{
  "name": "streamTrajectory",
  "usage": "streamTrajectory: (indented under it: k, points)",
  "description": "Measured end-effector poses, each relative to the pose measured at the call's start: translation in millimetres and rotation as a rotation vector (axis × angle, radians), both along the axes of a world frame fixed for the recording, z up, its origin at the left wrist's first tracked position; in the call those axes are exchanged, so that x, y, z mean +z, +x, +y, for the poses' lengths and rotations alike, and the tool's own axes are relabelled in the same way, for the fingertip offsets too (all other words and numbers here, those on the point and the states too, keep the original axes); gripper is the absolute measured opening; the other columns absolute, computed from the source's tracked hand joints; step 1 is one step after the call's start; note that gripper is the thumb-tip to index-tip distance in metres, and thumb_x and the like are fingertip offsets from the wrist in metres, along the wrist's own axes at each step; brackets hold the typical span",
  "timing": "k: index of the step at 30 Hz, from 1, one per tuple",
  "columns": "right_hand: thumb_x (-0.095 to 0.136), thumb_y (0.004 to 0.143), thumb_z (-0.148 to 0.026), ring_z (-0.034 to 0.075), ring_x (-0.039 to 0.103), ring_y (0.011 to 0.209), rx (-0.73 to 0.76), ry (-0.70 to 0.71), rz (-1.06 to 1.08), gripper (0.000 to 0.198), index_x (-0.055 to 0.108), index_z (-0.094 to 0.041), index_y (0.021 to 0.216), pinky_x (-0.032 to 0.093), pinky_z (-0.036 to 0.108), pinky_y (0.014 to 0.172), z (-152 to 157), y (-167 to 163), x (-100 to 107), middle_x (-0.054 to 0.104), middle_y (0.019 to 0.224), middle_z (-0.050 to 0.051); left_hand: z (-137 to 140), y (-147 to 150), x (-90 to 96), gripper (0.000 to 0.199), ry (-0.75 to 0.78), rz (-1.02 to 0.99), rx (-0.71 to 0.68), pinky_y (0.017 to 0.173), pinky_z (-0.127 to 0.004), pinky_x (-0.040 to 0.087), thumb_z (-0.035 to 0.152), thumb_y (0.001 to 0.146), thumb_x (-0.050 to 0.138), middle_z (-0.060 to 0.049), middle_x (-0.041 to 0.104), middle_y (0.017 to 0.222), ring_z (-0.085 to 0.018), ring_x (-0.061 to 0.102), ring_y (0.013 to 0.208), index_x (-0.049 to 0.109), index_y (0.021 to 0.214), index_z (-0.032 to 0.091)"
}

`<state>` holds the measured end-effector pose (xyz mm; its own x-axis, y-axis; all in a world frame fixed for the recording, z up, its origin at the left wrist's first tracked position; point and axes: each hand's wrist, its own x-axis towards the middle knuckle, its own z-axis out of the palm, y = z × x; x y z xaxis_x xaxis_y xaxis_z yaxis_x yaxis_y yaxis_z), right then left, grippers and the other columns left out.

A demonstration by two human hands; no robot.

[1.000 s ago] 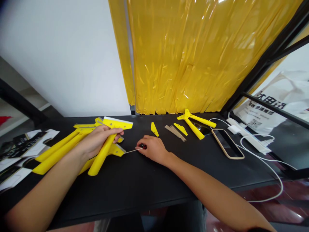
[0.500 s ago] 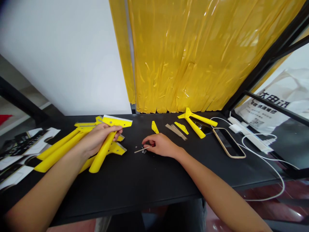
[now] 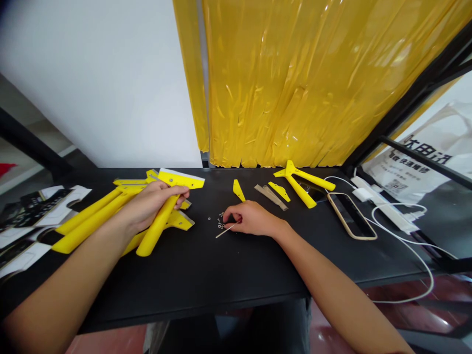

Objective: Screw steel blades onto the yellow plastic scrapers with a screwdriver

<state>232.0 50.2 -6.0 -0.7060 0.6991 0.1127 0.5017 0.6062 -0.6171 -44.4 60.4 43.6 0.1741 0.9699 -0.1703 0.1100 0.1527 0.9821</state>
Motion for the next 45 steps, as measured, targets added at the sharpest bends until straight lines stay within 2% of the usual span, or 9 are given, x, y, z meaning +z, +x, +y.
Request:
streamTrajectory:
  k: [10,22,26,28,29,32,35,41,45]
  points:
    - [0.068,0.088,-0.033,0.009,0.043,0.055,-0.027,-0.007,-0.005,0.016,0.074,-0.020,0.096,0.032,0.022,0.056,-2.5,-5.8,-2.0,0.051,0.061,-0.005,-3.1,3.7,2.6,0.021,-0.019,-0.014,-0.024,0.051,-0.026,0.039,0.032,0.077,0.073,-0.005,0.059,0.060,-0.013,0.051,0.055,0.069,0.066,0.015]
    - [0.069,0.086,-0.026,0.007,0.039,0.052,-0.044,0.030,0.039,0.011,0.071,-0.018,0.092,0.030,0.022,0.055,-3.0,-8.8,-6.2,0.044,0.057,-0.008,-3.9,3.0,2.6,0.026,-0.036,-0.018,-0.149,0.056,-0.025,0.040,0.035,0.083,0.067,-0.003,0.057,0.059,-0.012,0.050,0.057,0.068,0.069,0.014]
    - [0.068,0.087,-0.032,0.008,0.030,0.052,-0.132,-0.077,0.271,0.016,0.070,-0.017,0.091,0.027,0.022,0.052,-2.7,-5.5,0.7,0.033,0.057,-0.009,-11.3,4.7,6.1,0.034,0.186,0.275,-0.136,0.057,-0.027,0.042,0.045,0.086,0.065,-0.005,0.063,0.064,-0.016,0.056,0.061,0.071,0.072,0.015]
    - [0.070,0.086,-0.034,0.008,0.028,0.053,-0.222,-0.094,0.404,0.017,0.070,-0.017,0.090,0.026,0.023,0.051,-2.9,-2.2,7.1,0.033,0.059,-0.008,-18.8,7.4,8.1,0.034,0.328,0.473,-0.191,0.055,-0.028,0.042,0.046,0.089,0.062,-0.004,0.065,0.066,-0.018,0.058,0.060,0.074,0.081,0.016]
    - [0.070,0.085,-0.035,0.008,0.028,0.053,-0.262,-0.089,0.459,0.017,0.070,-0.018,0.090,0.025,0.024,0.050,-3.3,-0.4,10.6,0.034,0.060,-0.008,-22.7,9.1,8.1,0.030,0.455,0.545,-0.192,0.058,-0.029,0.044,0.043,0.091,0.060,-0.004,0.067,0.072,-0.018,0.060,0.063,0.074,0.089,0.017]
    - [0.070,0.086,-0.036,0.009,0.028,0.053,-0.326,-0.054,0.570,0.018,0.070,-0.019,0.090,0.024,0.024,0.049,-5.7,3.8,20.1,0.037,0.060,-0.007,-31.9,14.8,3.7,0.025,1.009,0.754,-0.235,0.073,-0.033,0.048,0.020,0.094,0.053,-0.007,0.071,0.094,-0.021,0.064,0.081,0.068,0.114,0.017]
    - [0.070,0.086,-0.033,0.008,0.028,0.052,-0.317,0.015,0.578,0.015,0.070,-0.019,0.090,0.025,0.024,0.049,-10.1,3.8,25.9,0.036,0.058,-0.007,-36.3,21.3,-2.7,0.026,1.378,0.916,-0.344,0.071,-0.034,0.047,0.006,0.093,0.047,-0.008,0.069,0.086,-0.020,0.061,0.078,0.065,0.110,0.012]
    - [0.069,0.087,-0.025,0.007,0.032,0.051,-0.151,0.227,0.364,0.009,0.071,-0.018,0.093,0.032,0.023,0.052,-17.4,-1.9,28.9,0.038,0.057,-0.008,-40.7,31.1,-3.7,0.019,1.655,1.072,-0.440,0.074,-0.038,0.048,0.009,0.096,0.052,-0.010,0.073,0.098,-0.021,0.062,0.082,0.065,0.109,0.010]
    - [0.069,0.089,-0.027,0.007,0.038,0.051,-0.123,0.334,0.285,0.011,0.073,-0.018,0.095,0.035,0.022,0.053,-18.3,-0.6,30.7,0.042,0.056,-0.008,-40.6,30.6,-2.6,0.017,1.764,1.080,-0.404,0.078,-0.040,0.048,0.007,0.094,0.056,-0.008,0.074,0.099,-0.021,0.064,0.085,0.066,0.107,0.011]
